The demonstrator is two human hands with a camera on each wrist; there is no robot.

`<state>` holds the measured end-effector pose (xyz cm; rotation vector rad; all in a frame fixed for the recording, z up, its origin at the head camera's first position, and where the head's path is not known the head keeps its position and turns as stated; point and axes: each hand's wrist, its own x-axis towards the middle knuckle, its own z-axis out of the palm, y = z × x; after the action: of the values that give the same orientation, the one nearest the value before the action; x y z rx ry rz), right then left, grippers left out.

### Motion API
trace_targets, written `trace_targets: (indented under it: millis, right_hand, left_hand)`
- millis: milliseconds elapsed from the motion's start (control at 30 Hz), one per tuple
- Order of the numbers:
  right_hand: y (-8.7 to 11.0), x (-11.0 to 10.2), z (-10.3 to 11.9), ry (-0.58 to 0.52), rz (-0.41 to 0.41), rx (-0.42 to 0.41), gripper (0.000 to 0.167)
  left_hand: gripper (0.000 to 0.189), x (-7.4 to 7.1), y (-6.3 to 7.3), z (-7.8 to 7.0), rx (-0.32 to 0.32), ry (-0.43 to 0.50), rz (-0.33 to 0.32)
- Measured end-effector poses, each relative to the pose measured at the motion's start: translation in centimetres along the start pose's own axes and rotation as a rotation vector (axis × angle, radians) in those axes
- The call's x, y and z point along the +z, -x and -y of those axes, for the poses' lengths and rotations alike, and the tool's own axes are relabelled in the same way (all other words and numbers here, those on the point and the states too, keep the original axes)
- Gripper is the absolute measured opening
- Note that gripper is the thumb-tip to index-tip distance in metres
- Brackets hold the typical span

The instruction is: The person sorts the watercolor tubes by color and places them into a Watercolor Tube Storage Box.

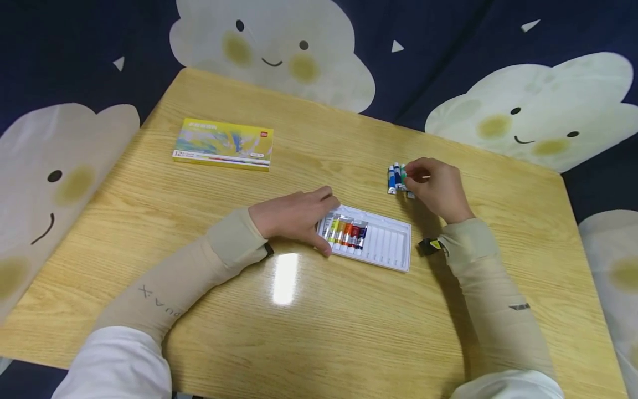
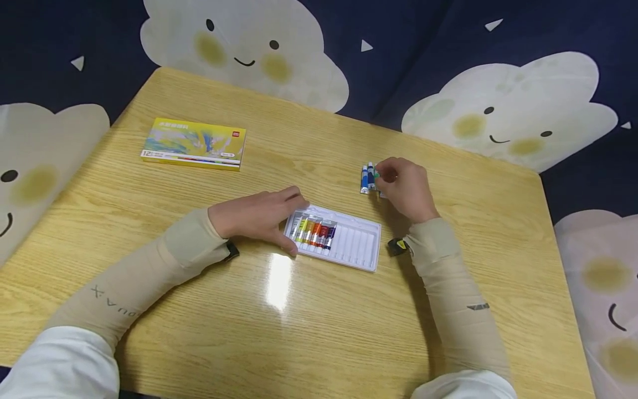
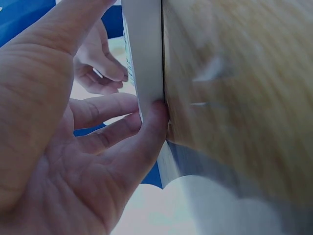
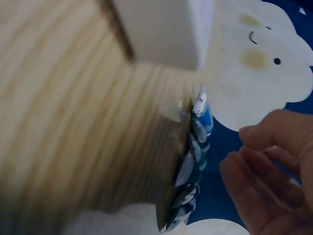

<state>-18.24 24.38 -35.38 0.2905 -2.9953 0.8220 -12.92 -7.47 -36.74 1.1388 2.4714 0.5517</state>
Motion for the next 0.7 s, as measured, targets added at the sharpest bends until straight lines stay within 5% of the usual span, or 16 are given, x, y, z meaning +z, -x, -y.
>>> trace_targets:
  millis: [467,700]
  right_hand:
    - [-2.0,0.5,0.3,0.215,0.088,-0.268,0.023]
    - [-2.7,0.6,0.6,0.291,0.117,-0.308,0.023]
  left_hand:
    - [0.091,-0.2,0.1,-0.1,0.002,-0.019,0.009]
    - [0.094,0.0,0.0,0.1,0.003,-0.012,0.009]
